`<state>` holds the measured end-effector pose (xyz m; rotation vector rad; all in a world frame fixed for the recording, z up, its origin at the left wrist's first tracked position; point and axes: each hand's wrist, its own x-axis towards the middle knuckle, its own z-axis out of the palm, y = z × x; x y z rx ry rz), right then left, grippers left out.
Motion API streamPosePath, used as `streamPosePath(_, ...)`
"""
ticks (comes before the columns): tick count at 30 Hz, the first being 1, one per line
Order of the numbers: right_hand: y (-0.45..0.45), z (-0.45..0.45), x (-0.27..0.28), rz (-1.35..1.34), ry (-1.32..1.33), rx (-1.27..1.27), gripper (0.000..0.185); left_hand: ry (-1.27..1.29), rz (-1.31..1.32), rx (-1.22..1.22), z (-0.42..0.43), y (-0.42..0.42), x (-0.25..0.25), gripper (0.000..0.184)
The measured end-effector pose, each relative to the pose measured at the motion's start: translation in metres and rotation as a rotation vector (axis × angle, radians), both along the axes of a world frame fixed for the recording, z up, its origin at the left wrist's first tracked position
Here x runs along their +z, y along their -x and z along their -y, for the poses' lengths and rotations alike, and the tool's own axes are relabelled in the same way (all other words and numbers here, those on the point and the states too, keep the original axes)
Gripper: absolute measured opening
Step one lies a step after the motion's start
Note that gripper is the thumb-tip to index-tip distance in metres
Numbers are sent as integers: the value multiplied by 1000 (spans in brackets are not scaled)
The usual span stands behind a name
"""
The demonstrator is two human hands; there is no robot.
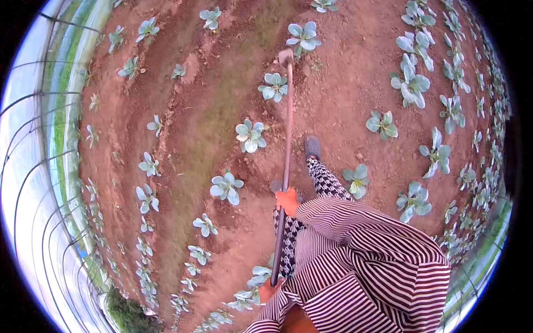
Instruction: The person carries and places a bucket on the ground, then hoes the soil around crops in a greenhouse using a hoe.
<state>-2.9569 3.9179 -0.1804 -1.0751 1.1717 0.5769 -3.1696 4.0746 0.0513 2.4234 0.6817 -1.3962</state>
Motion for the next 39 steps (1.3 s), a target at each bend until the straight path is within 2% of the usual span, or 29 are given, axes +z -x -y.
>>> streamPosePath(3, -28, 14, 0, 218, 105, -7, 21, 117, 37, 204, 14, -19, -21, 49)
streamPosePath(5, -71, 38, 7, 339, 98, 32, 21, 78, 31, 168, 45, -72, -24, 46)
streamPosePath(6, -91, 43, 1, 256, 161, 47, 20, 151, 129, 152, 37, -55, -62, 44)
streamPosePath(7, -109, 49, -8, 177, 230, 60, 20, 206, 86, 172, 50, -81, -61, 44)
streamPosePath(10, -107, 65, -51, 245, 222, 110, 23, 222, 76, 127, 51, -84, -80, 45)
streamPosePath(12, -48, 57, -125, 617, 510, 558, 19, 197, 18, 70, 46, -86, -65, 46)
streamPosePath(13, -35, 45, -115, 525, 484, 528, 17, 167, -38, 107, 42, -82, -52, 51)
streamPosePath(14, -24, 34, -102, 433, 459, 495, 15, 51, -35, -51, 31, -66, -48, 56)
streamPosePath(15, -27, 18, -64, 73, 256, 211, 12, 50, -39, -42, 16, -50, -42, 55)
streamPosePath(17, 0, -7, -42, -6, 115, 61, 12, 61, -29, -8, -17, -14, -30, 53)
streamPosePath(19, -2, -5, -23, 75, -418, -359, 14, 63, 5, -14, -37, 2, -28, 52)
streamPosePath(21, -21, -4, -6, 163, -484, -468, 14, 73, 78, -10, -47, -1, -45, 50)
streamPosePath(23, -77, 10, 18, 246, -76, -259, 14, 17, 139, 86, -44, -17, -85, 45)
streamPosePath(25, -135, 50, 36, 294, -20, -217, 12, 80, 239, 92, 6, -91, -84, 44)
streamPosePath(27, -188, 99, 45, 482, 75, -160, 10, 203, 245, 164, 48, -150, -109, 42)
streamPosePath(29, -249, 152, 64, 558, 196, -164, 11, 227, 390, 57, 102, -211, -122, 40)
streamPosePath(30, -280, 181, 62, 595, 287, -125, 12, 307, 418, 93, 131, -242, -129, 41)
streamPosePath(31, -305, 207, 56, 625, 375, -90, 14, 384, 440, 125, 155, -267, -135, 42)
streamPosePath(33, -356, 262, 28, 485, 515, 88, 18, 381, 499, 86, 209, -306, -152, 42)
streamPosePath(34, -370, 283, 12, 408, 576, 178, 21, 390, 444, 127, 238, -323, -144, 38)
streamPosePath(35, -373, 299, -17, 324, 572, 189, 22, 443, 395, 173, 261, -336, -135, 42)
streamPosePath(37, -350, 317, -66, 183, 623, 284, 25, 318, 131, 67, 273, -308, -162, 47)
streamPosePath(38, -314, 322, -126, 279, 644, 517, 28, 343, 76, 51, 279, -307, -146, 49)
streamPosePath(39, -299, 311, -110, 20, 565, 394, 27, 368, 12, 34, 283, -305, -123, 52)
